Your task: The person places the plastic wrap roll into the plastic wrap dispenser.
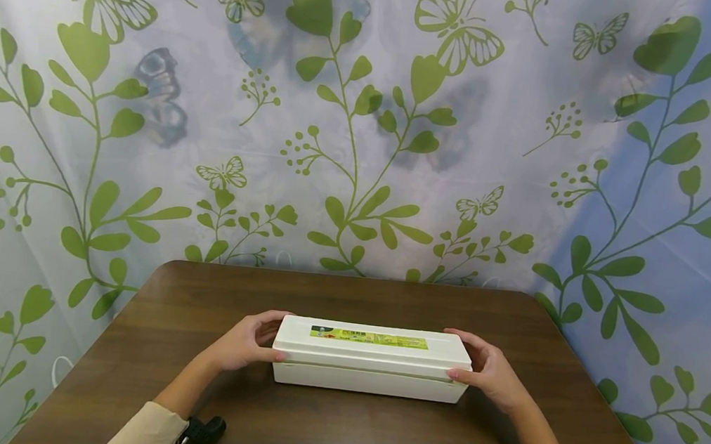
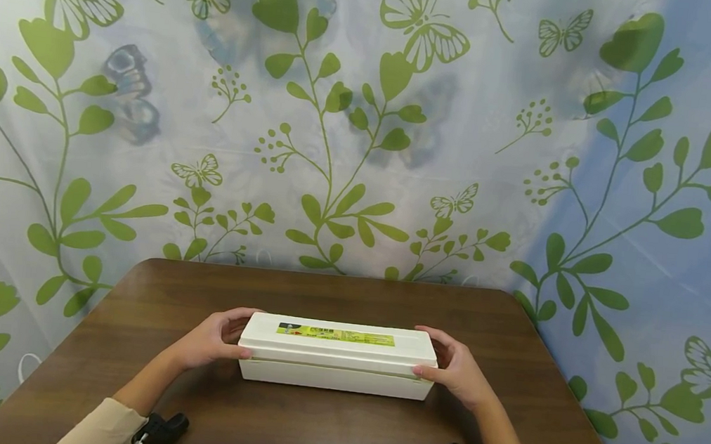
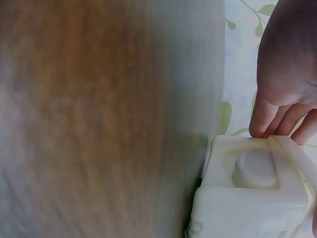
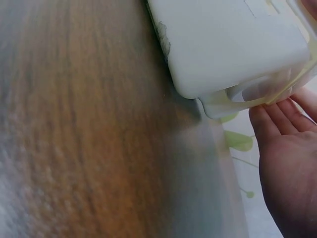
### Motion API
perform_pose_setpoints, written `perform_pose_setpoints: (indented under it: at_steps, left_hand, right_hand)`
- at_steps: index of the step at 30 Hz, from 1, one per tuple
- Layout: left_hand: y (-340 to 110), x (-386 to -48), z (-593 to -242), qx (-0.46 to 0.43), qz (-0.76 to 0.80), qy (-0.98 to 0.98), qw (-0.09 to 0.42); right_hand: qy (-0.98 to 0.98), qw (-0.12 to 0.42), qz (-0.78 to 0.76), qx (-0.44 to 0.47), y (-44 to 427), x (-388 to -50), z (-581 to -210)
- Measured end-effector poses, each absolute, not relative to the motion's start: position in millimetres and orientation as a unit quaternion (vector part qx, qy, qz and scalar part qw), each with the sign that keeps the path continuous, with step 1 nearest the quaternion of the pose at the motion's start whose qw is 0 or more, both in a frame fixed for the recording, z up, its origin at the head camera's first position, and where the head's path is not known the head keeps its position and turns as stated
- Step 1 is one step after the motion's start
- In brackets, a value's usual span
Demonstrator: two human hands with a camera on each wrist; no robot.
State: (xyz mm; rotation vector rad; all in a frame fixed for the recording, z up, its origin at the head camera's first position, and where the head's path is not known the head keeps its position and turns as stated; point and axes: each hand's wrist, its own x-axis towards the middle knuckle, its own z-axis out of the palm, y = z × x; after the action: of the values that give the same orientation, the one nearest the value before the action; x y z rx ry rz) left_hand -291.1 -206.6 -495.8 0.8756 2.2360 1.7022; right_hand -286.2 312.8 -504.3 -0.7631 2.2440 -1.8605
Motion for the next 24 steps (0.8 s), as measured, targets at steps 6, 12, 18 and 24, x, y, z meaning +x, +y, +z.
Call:
perform_pose_setpoints:
  at_steps: [6,12,18,24]
  left_hand:
    - [-208.4,-292.3,-495.7,0.301,0.58,0.749,0.11]
    - [-207.1,-290.8,-493.3,0.304,0.56,0.765,0.096]
    - [-206.1,-291.1,-491.1,0.3,0.553,0.772,0.093]
    - [-207.0,-290.8,-490.3,0.301,0.548,0.775,0.091]
  right_hand:
    - [0.748,0.064,-0.612,-0.248,311.6,-284.6,-502.0]
    - [0.751,0.062,-0.611,-0.243,311.7,-283.2,-502.2]
    - [0.748,0.063,-0.612,-0.25,312.4,-283.8,-503.3]
    - [0.741,0.068,-0.616,-0.257,312.3,-284.8,-503.9]
